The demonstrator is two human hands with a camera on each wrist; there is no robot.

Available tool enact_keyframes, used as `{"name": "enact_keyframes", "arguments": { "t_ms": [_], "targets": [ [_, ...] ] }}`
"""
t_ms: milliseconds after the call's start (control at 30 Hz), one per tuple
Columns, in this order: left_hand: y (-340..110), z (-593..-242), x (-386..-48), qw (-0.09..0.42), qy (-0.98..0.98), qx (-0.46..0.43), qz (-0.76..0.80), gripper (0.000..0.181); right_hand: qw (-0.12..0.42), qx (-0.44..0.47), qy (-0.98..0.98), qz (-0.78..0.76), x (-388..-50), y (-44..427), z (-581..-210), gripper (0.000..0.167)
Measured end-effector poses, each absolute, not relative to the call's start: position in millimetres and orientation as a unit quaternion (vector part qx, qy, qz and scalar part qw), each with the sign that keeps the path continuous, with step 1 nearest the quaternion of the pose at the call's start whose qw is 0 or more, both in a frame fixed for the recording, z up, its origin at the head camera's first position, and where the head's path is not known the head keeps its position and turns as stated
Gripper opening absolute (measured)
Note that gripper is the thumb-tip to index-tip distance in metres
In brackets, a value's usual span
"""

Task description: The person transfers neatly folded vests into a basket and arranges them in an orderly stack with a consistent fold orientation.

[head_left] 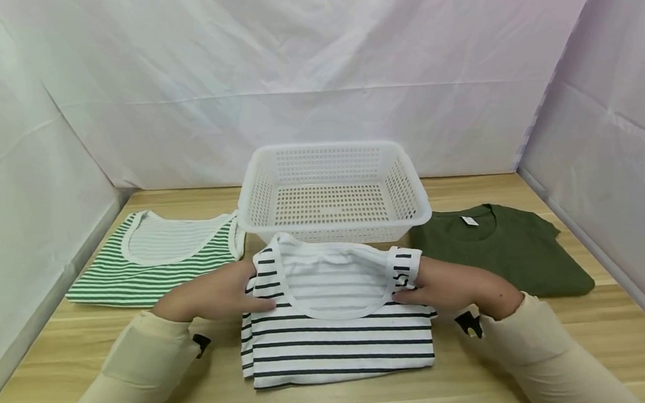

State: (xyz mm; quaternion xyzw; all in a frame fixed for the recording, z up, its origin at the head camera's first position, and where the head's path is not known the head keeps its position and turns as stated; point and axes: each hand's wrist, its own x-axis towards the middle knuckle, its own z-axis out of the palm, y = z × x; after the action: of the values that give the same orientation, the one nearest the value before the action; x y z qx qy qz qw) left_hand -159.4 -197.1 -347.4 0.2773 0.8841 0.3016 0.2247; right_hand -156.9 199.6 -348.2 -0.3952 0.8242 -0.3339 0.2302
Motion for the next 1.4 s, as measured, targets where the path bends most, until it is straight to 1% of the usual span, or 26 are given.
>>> {"name": "enact_keyframes", "arguments": {
  "t_ms": [133,333,500,767,933,1067,1233,1333,1400],
  "targets": [
    [-200.9,-342.1,-161.0,0.216,0.880,0.279,0.319,0.036,0.210,-0.392,0.827,-0.343,-160.4,202.8,-343.6,0.081],
    [-206.1,-337.8,-164.3,0.205,0.876,0.263,0.349,0.031,0.191,-0.360,0.838,-0.362,-164.8,205.2,-340.8,0.076],
    [-207.1,-332.5,-168.4,0.170,0.876,0.243,0.379,0.033,0.164,-0.356,0.833,-0.390,-168.1,208.2,-340.0,0.075],
    [-208.7,-320.9,-169.3,0.139,0.834,0.221,0.485,0.038,0.133,-0.358,0.818,-0.430,-172.2,206.1,-335.9,0.073],
    [-207.8,-312.5,-167.7,0.103,0.830,0.202,0.509,0.036,0.146,-0.298,0.808,-0.487,-168.1,202.0,-328.2,0.064],
    [-202.7,-299.3,-171.2,0.084,0.834,0.171,0.518,0.041,0.147,-0.245,0.788,-0.545,-169.1,198.7,-313.8,0.056],
    [-191.1,-276.6,-184.7,0.057,0.820,0.119,0.557,0.048,0.127,-0.208,0.786,-0.567,-185.2,191.7,-290.7,0.053],
    [-183.1,-267.0,-197.4,0.038,0.810,0.094,0.578,0.050,0.102,-0.189,0.793,-0.571,-199.6,187.6,-279.5,0.054],
    [-178.2,-262.8,-206.4,0.022,0.814,0.090,0.574,0.050,0.086,-0.184,0.787,-0.583,-210.5,184.3,-274.7,0.052]
  ]
}}
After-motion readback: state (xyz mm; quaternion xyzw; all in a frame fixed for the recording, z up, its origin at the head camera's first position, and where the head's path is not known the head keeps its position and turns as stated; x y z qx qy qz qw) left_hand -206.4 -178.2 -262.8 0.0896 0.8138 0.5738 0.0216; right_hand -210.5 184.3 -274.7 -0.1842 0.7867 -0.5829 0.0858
